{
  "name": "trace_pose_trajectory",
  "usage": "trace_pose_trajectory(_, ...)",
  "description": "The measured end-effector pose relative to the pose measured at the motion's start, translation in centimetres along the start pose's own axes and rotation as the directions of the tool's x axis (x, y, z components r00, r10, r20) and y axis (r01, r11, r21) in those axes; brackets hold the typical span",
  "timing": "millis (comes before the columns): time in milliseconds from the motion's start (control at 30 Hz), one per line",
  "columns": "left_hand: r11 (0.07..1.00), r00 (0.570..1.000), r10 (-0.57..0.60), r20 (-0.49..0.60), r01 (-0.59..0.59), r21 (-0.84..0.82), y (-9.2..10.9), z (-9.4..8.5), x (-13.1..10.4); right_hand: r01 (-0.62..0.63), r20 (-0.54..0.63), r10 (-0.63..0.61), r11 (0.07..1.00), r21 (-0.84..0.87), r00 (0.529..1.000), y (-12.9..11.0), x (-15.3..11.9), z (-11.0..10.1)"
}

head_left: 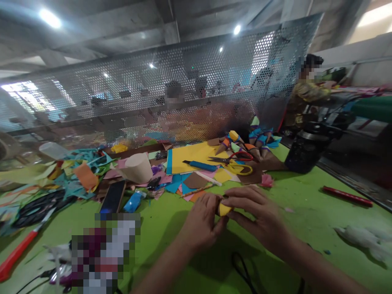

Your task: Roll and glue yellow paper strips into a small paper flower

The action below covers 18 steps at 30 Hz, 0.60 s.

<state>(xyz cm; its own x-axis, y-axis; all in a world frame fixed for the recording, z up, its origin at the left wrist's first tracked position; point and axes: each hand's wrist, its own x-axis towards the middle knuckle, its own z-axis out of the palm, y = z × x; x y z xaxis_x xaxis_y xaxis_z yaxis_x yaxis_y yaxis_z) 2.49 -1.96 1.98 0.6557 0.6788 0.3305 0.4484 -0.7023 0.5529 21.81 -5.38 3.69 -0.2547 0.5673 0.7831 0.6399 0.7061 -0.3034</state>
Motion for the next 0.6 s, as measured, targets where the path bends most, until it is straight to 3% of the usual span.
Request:
trace_pose_trajectory(233, 1.0, 0.999, 0.004, -0.041, -0.004, 0.003, -0.42, 0.38, -0.07, 0.013, -0.007, -0.013, 0.999, -0.046, 1.0, 0.23, -0.21, 0.45)
trace_pose_trajectory(600, 0.999, 0.999, -0.031, 0.009, 0.031, -0.039, 0.01, 0.37, 0.02, -0.035, 0.044, 0.037, 0.999, -0.026, 0.998, 0.16, -0.33, 0.61)
